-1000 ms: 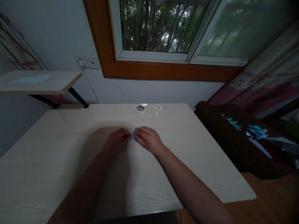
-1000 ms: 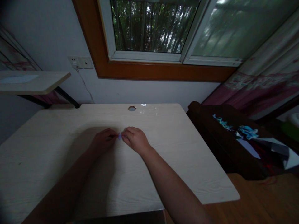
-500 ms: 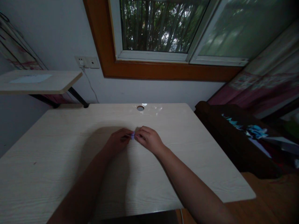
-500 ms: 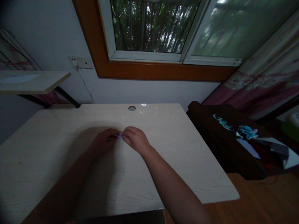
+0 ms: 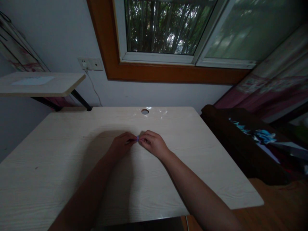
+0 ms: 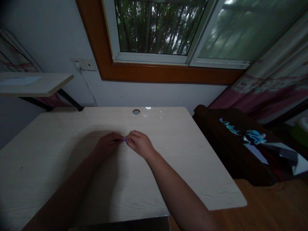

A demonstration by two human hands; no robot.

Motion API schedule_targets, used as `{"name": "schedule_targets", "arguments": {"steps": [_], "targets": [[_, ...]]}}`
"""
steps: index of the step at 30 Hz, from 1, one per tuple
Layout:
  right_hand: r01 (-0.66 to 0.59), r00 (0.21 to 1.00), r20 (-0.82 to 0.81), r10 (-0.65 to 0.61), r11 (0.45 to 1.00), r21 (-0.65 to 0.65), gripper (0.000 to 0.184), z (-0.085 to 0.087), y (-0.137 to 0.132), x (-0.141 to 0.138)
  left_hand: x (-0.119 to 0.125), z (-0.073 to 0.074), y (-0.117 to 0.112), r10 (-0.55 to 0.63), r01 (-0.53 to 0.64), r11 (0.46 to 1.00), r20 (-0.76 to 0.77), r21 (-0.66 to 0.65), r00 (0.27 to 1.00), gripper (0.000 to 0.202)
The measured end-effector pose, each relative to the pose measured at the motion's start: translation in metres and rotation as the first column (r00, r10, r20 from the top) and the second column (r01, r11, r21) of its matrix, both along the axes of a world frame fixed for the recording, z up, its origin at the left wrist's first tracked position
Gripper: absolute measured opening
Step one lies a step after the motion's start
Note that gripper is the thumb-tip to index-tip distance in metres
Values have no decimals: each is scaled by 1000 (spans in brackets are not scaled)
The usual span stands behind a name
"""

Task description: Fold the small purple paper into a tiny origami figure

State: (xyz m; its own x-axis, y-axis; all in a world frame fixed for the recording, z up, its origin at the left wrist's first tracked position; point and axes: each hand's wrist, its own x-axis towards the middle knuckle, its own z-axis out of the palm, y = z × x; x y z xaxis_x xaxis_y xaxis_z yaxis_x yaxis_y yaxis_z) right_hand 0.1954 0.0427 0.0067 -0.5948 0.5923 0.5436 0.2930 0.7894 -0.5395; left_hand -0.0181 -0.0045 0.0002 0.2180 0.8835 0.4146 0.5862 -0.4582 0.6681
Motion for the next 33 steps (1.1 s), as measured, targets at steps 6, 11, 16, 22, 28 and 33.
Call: {"name": "schedule_targets", "arguments": {"steps": [6, 11, 16, 22, 28, 33], "targets": [[0, 1000, 1, 0, 1000, 9, 10, -1, -1, 0, 3, 2, -2, 105, -101, 991, 50, -88, 993, 10], [2, 997, -73, -9, 995, -103, 13, -1, -3, -2, 6, 2, -2, 217, -182, 965, 190, -187, 958, 15], [4, 995, -100, -25, 980, -199, 20, -3, -3, -6, 5, -2, 1, 267, -207, 950, 263, -234, 927, 21], [32, 989, -133, -65, 971, -238, 10, -5, -4, -9, 9, -4, 2, 257, -156, 942, 343, -295, 904, 24], [25, 980, -181, -80, 958, -286, 10, -4, -5, -10, 10, -2, 1, 286, -153, 926, 376, -345, 881, 27], [9, 976, -206, -75, 951, -308, 9, -1, -5, -10, 11, -4, 2, 300, -125, 914, 437, -385, 848, 30]]}}
